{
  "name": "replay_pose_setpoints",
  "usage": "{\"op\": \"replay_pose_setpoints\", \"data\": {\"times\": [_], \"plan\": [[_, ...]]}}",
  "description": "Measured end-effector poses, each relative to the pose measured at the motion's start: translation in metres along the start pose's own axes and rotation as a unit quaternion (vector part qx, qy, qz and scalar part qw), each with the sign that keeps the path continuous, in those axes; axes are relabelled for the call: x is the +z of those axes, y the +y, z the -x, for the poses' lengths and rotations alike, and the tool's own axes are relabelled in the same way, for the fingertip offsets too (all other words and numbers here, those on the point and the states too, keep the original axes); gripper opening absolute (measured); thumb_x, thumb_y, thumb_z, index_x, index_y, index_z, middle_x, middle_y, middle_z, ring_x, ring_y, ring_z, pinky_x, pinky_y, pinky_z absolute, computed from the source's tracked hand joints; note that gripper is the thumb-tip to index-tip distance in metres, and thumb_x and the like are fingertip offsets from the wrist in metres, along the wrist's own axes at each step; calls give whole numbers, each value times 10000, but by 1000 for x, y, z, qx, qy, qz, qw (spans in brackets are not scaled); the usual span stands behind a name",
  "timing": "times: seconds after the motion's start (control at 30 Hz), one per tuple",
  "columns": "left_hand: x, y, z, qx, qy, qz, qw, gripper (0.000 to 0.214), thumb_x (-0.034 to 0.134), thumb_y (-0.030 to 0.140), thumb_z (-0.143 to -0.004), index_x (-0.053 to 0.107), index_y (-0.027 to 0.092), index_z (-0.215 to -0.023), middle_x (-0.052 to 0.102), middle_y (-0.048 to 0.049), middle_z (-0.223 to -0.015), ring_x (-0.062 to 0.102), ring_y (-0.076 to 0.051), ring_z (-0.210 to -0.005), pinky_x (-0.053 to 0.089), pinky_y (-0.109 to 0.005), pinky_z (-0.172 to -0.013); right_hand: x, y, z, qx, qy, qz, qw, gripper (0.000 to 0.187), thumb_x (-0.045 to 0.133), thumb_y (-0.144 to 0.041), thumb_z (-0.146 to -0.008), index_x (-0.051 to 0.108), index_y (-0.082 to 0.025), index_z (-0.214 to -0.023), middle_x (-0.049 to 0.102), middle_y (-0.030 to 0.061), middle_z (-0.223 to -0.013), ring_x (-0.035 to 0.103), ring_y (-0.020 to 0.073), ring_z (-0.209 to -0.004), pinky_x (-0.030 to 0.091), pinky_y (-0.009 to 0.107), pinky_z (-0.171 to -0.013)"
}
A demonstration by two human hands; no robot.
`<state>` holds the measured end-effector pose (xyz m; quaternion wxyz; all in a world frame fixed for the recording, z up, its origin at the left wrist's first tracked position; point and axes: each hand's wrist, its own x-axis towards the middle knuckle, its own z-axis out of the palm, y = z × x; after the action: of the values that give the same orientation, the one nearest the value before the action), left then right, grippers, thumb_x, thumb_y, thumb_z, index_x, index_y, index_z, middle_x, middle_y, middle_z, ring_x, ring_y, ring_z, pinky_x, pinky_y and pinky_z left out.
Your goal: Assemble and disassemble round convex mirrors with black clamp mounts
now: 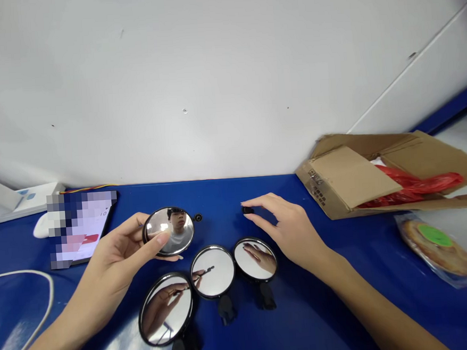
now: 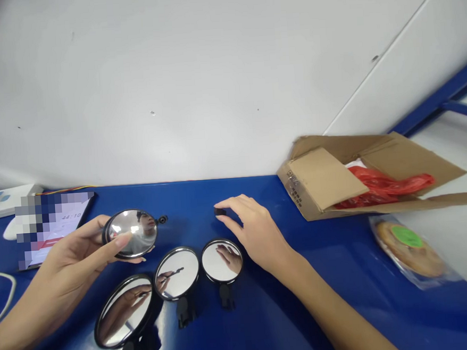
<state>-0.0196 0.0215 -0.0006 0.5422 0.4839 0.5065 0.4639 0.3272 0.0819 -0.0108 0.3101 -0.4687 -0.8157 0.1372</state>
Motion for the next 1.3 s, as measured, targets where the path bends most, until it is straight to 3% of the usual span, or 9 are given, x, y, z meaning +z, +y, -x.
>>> {"op": "replay_pose_setpoints", "data": {"times": [0.2,0.53,0.7,0.83,1.0,1.17,1.3], "plan": [[7,5,8,41,-34,-45,998,250,920,452,-1025,782,256,-953,770,12,-864,694,-168,-793,596,-244,-724,-7,-37,5,7,17,-155,988,155,945,-325,-1004,858,-310,-1132,873,-19,-1018,809,222,-918,655,380,-939],[12,8,17,77,-46,-86,992,207,911,440,-1022,815,289,-919,776,2,-830,746,-198,-775,612,-260,-702,4,-57,11,20,-14,-285,958,197,908,-271,-1034,925,-343,-1216,831,26,-1088,805,195,-963,684,309,-871],[17,8,24,42,-38,-81,995,241,891,482,-1038,823,278,-929,797,-16,-900,758,-204,-853,608,-270,-775,8,-61,13,46,10,-295,954,245,957,-247,-980,935,-355,-1199,819,9,-1030,784,173,-893,667,263,-780],[26,12,30,7,-24,-45,999,304,914,543,-995,812,280,-881,767,-11,-874,755,-204,-796,617,-278,-716,9,-63,13,54,15,-337,940,200,974,-255,-964,953,-359,-1133,827,16,-1024,783,170,-859,678,269,-756],[20,14,30,65,-68,-121,988,225,819,525,-1080,855,316,-1003,794,-5,-906,754,-193,-795,600,-251,-723,6,-64,14,88,-18,-408,908,194,989,-270,-947,965,-357,-1119,792,18,-1004,691,110,-634,584,213,-489],[17,13,33,99,-68,-173,978,232,709,507,-1154,862,337,-1188,831,4,-962,782,-204,-869,580,-258,-808,4,-65,16,79,-29,-394,915,187,978,-263,-961,968,-352,-1126,771,11,-951,716,117,-661,609,213,-533],[20,9,35,110,-76,-160,978,186,710,441,-1165,849,319,-1184,834,14,-973,771,-182,-863,567,-233,-800,5,-62,16,71,-26,-392,917,186,978,-279,-972,965,-355,-1140,757,1,-941,711,106,-663,600,206,-546]]}}
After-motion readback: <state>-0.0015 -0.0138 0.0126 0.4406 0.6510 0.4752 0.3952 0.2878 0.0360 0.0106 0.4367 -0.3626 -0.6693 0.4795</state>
